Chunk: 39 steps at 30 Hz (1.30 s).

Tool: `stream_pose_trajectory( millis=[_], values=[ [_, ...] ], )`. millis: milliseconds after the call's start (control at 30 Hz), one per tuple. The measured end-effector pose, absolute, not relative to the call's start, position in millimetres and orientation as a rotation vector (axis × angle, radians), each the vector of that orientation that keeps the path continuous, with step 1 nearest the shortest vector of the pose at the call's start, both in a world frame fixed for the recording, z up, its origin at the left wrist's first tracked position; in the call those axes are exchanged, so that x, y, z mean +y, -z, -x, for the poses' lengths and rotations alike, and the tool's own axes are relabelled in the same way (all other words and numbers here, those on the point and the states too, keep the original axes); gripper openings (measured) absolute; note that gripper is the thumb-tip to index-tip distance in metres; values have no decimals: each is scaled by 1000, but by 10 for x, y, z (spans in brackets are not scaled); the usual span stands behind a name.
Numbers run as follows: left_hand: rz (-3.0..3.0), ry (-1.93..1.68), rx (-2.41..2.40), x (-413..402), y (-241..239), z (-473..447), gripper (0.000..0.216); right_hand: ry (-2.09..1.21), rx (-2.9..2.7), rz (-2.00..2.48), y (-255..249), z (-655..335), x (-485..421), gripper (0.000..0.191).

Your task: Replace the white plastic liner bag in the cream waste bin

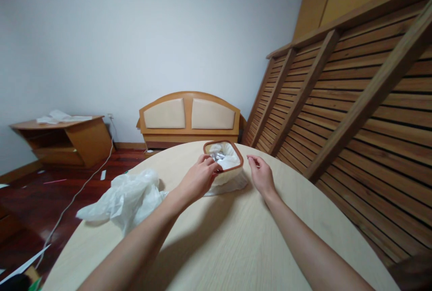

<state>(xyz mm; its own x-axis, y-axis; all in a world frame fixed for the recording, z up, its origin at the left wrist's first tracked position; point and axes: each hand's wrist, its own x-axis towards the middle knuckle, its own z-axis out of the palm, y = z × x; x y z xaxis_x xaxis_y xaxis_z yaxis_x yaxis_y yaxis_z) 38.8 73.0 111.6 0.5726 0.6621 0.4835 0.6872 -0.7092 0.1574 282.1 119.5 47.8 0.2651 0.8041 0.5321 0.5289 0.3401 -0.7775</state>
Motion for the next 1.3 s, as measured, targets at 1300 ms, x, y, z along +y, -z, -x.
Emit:
stream_pose_trajectory(
  millis=[1300],
  values=[
    [2765,1185,-1841,560,-1431,-207,17,-215,-1828,1340,-1460,-2272,277,21]
  ],
)
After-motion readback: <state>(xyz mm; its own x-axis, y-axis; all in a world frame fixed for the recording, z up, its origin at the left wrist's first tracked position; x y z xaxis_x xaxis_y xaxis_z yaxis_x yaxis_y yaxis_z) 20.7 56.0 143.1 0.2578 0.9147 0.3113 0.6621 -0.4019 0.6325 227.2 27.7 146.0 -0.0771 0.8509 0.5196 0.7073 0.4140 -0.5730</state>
